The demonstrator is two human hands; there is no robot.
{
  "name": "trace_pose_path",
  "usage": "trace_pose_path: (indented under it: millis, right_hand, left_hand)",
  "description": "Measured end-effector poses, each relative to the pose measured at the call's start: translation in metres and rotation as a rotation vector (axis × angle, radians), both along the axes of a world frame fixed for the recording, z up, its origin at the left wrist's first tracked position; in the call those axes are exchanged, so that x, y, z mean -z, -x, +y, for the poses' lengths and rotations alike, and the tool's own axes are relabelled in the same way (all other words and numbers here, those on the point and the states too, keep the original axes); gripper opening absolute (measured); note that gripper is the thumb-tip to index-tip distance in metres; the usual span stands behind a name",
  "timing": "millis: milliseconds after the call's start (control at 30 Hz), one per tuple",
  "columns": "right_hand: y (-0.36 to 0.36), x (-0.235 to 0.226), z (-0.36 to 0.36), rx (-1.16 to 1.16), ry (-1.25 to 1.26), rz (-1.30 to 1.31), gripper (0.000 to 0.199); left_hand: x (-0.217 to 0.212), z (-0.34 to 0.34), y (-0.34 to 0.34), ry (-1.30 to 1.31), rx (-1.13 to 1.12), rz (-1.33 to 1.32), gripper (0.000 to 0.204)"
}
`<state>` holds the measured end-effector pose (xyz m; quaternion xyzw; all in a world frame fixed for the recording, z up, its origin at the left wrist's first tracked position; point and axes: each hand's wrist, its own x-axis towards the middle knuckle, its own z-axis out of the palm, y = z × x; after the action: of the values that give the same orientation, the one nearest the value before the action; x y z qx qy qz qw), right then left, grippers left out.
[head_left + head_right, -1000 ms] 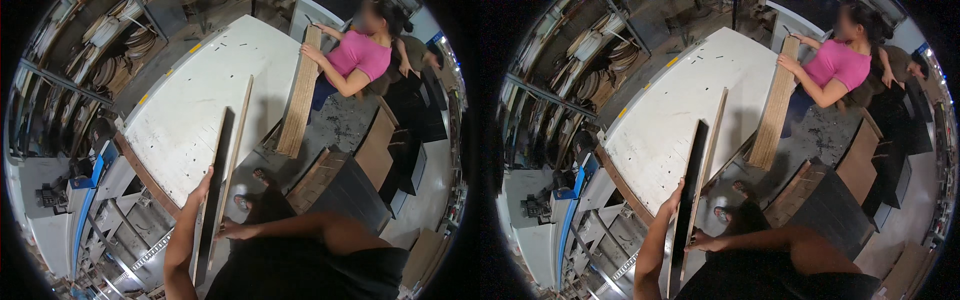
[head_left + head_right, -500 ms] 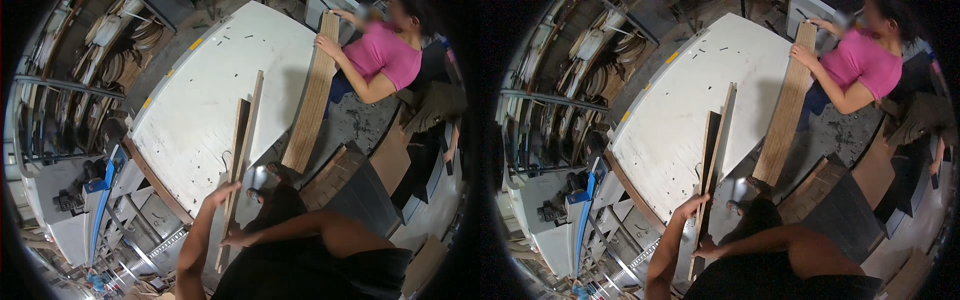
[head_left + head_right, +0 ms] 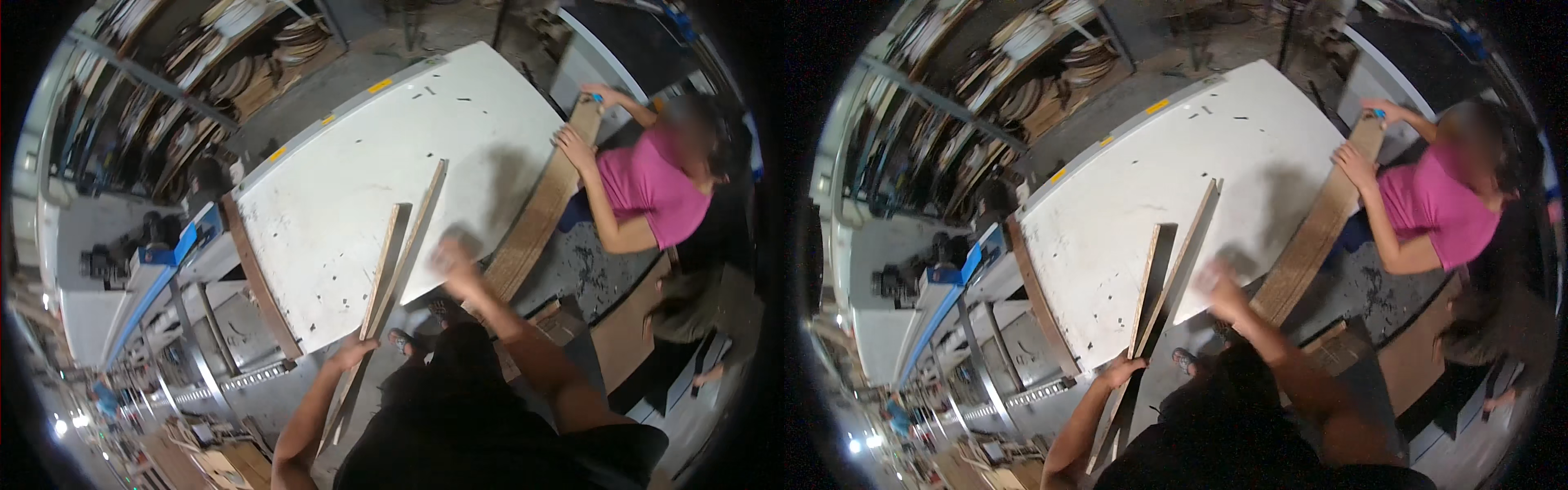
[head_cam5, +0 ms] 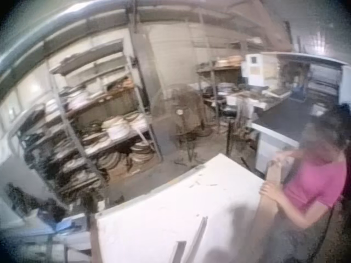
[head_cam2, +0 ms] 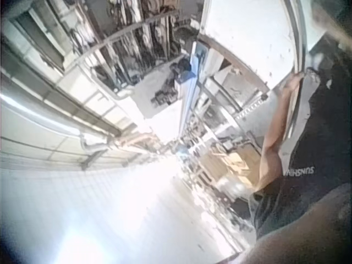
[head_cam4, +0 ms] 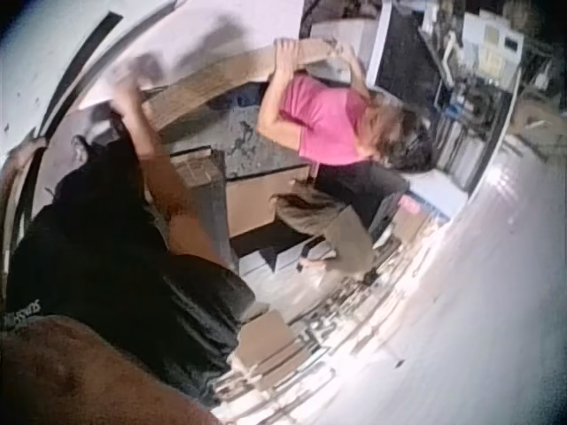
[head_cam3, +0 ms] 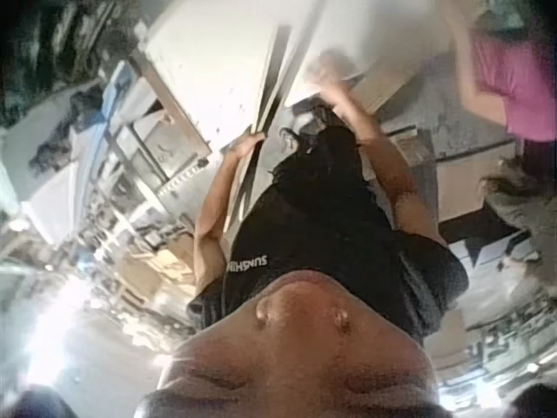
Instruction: The person picks up dark wood boards and stacks of light wood pieces from a worktable, carries them across a factory floor, and places them onto a pallet of cardboard boxes.
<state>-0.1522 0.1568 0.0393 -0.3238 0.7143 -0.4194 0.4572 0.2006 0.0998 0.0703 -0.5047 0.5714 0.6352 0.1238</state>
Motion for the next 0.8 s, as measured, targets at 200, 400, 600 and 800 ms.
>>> trace_pose_path:
  millis: [200,400,600,800]
  right_hand:
    - [0.105,-0.02,-0.131,0.121,0.298,-0.06,0.07]
    - [0.037,-0.06,-0.166,-0.35,0.277,-0.367,0.056]
    - [-0.019,-0.076,-0.189,-0.684,0.221,-0.51,0.057]
    - [-0.117,-0.125,-0.207,-0.839,0.285,-0.031,0.047]
  left_hand:
    - [-0.034,0.062,-0.056,-0.01,-0.035,0.053,0.078]
    - [-0.066,0.127,-0.097,0.053,-0.319,0.134,0.069]
    - [-0.064,0.19,-0.163,0.246,-0.357,0.077,0.073]
    - [-0.093,0.241,-0.21,0.166,-0.53,0.173,0.078]
